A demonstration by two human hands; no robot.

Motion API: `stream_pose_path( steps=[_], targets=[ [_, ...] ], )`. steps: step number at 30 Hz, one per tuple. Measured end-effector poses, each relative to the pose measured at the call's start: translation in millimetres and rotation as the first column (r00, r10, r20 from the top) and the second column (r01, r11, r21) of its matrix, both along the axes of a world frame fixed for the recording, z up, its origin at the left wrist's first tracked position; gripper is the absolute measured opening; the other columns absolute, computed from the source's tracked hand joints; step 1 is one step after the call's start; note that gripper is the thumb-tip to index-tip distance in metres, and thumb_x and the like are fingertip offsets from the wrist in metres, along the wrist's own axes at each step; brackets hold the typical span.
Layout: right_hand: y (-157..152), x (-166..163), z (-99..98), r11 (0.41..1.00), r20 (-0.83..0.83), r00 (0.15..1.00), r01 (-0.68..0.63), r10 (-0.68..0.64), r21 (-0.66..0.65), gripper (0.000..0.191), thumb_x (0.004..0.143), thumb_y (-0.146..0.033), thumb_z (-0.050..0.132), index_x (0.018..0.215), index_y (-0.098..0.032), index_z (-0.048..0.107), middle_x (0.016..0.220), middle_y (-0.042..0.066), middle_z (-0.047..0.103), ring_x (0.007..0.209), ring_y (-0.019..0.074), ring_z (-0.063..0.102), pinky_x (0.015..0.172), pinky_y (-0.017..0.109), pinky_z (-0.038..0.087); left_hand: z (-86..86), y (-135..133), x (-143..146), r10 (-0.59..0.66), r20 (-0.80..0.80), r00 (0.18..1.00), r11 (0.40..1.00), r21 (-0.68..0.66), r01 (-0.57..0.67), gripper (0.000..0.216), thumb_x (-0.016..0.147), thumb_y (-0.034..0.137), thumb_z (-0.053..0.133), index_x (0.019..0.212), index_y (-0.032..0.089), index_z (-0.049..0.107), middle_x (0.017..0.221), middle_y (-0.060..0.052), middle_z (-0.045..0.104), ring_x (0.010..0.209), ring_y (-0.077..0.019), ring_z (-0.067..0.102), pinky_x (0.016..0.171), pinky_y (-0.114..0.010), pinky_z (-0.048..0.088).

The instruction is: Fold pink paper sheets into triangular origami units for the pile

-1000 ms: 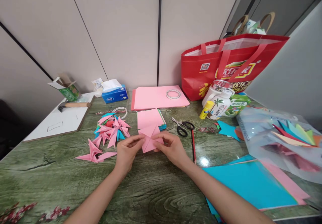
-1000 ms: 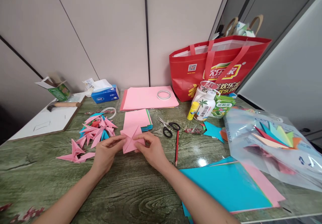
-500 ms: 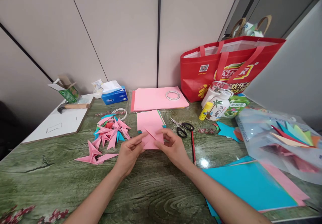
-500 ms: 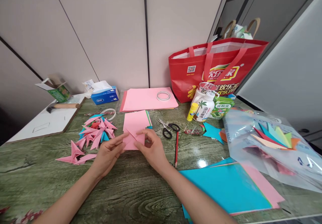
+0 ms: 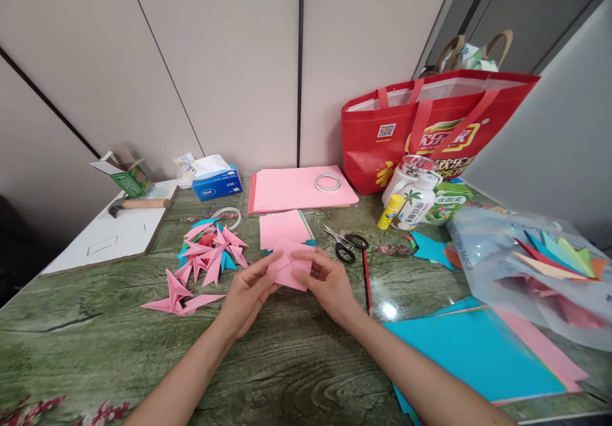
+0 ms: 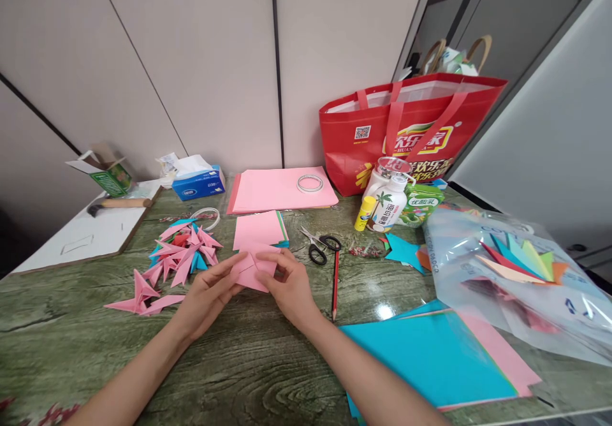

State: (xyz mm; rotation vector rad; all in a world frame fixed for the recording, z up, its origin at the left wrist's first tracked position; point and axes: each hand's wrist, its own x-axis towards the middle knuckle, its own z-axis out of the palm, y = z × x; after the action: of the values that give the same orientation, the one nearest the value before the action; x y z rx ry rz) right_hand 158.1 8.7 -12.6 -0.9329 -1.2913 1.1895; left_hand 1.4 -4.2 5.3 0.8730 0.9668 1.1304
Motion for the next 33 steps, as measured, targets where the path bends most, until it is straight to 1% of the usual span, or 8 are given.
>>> stream_pose_path(
  steps=[5, 8, 12, 15, 18, 21, 28, 33],
  targets=[
    [0, 0, -3.5, 1.0, 0.077, 0.997, 0.015, -0.017, 0.024, 0.019, 0.067, -0.025, 0.065, 0.085, -0.021, 0.064, 0.09, 0.004, 0.051, 0.086, 0.0187, 0.053, 0.069, 0.029, 0.049, 0.2, 0, 1, -0.011, 0.045, 0.999, 1.0, -0.011, 0.011, 0.033, 0.066, 0.018, 0.066, 0.098, 0.018, 0.066, 0.11, -0.007, 0.062, 0.087, -0.0151, 0.059, 0.076, -0.023, 0.046],
    [-2, 4, 0.9, 0.987, 0.238, 0.969, 0.033, -0.07, 0.157, 0.019, 0.075, -0.021, 0.056, 0.093, -0.023, 0.062, 0.103, 0.007, 0.048, 0.098, 0.0206, 0.049, 0.076, 0.032, 0.048, -0.1, 2, -1, 0.032, 0.062, 0.998, 0.999, -0.024, -0.03, 0.032, 0.064, 0.016, 0.067, 0.096, 0.016, 0.067, 0.098, -0.008, 0.067, 0.08, -0.0149, 0.061, 0.074, -0.025, 0.048],
    [-3, 12, 9.2, 0.869, 0.471, 0.87, -0.113, -0.148, 0.481, 0.036, 0.078, -0.004, 0.042, 0.1, -0.028, 0.06, 0.132, 0.005, 0.028, 0.122, 0.0235, 0.027, 0.095, 0.044, 0.032, 1.6, 5, -4, 0.084, 0.084, 0.993, 0.996, -0.047, -0.08, 0.031, 0.062, 0.014, 0.068, 0.093, 0.014, 0.069, 0.09, -0.007, 0.069, 0.075, -0.0145, 0.061, 0.071, -0.025, 0.049],
    [0, 16, 8.7, 0.775, 0.589, 0.788, -0.256, -0.179, 0.577, 0.034, 0.077, -0.006, 0.047, 0.097, -0.03, 0.062, 0.131, 0.002, 0.034, 0.126, 0.0257, 0.017, 0.097, 0.051, 0.027, 2.3, 6, -5, 0.077, 0.09, 0.993, 0.996, -0.056, -0.072, 0.032, 0.061, 0.013, 0.068, 0.094, 0.013, 0.068, 0.09, -0.008, 0.069, 0.076, -0.0152, 0.061, 0.071, -0.026, 0.049],
    [4, 16, 3.4, 0.744, 0.604, 0.773, -0.287, -0.192, 0.604, 0.02, 0.077, -0.018, 0.057, 0.093, -0.028, 0.063, 0.109, 0.005, 0.053, 0.118, 0.0244, 0.029, 0.093, 0.047, 0.033, 2.0, 5, -4, 0.065, 0.096, 0.993, 0.997, -0.055, -0.06, 0.032, 0.061, 0.012, 0.068, 0.094, 0.013, 0.068, 0.088, -0.008, 0.069, 0.077, -0.0156, 0.061, 0.072, -0.026, 0.048],
    [5, 15, -0.2, 0.742, 0.582, 0.79, -0.269, -0.194, 0.614, 0.016, 0.077, -0.023, 0.059, 0.091, -0.029, 0.065, 0.092, 0.003, 0.061, 0.105, 0.0218, 0.039, 0.087, 0.043, 0.037, 1.8, 5, -3, 0.064, 0.1, 0.993, 0.997, -0.054, -0.059, 0.032, 0.061, 0.012, 0.068, 0.092, 0.014, 0.069, 0.088, -0.008, 0.07, 0.077, -0.0154, 0.061, 0.072, -0.026, 0.048],
    [3, 14, 3.2, 0.769, 0.566, 0.807, -0.252, -0.168, 0.588, 0.012, 0.079, -0.019, 0.056, 0.087, -0.024, 0.064, 0.082, 0.003, 0.065, 0.084, 0.0183, 0.049, 0.075, 0.037, 0.041, 1.2, 3, -2, 0.044, 0.06, 0.997, 0.998, -0.042, -0.042, 0.035, 0.059, 0.014, 0.07, 0.095, 0.014, 0.068, 0.092, -0.008, 0.069, 0.079, -0.0164, 0.061, 0.072, -0.026, 0.048],
    [1, 13, 5.1, 0.792, 0.556, 0.82, -0.248, -0.135, 0.558, 0.01, 0.078, -0.013, 0.053, 0.08, -0.019, 0.06, 0.086, 0.004, 0.064, 0.083, 0.0171, 0.051, 0.078, 0.035, 0.042, -1.3, 3, -2, 0.021, 0.027, 0.999, 0.999, -0.031, -0.02, 0.038, 0.06, 0.015, 0.07, 0.098, 0.016, 0.066, 0.096, -0.007, 0.068, 0.079, -0.0148, 0.061, 0.071, -0.024, 0.048]
  ],
)
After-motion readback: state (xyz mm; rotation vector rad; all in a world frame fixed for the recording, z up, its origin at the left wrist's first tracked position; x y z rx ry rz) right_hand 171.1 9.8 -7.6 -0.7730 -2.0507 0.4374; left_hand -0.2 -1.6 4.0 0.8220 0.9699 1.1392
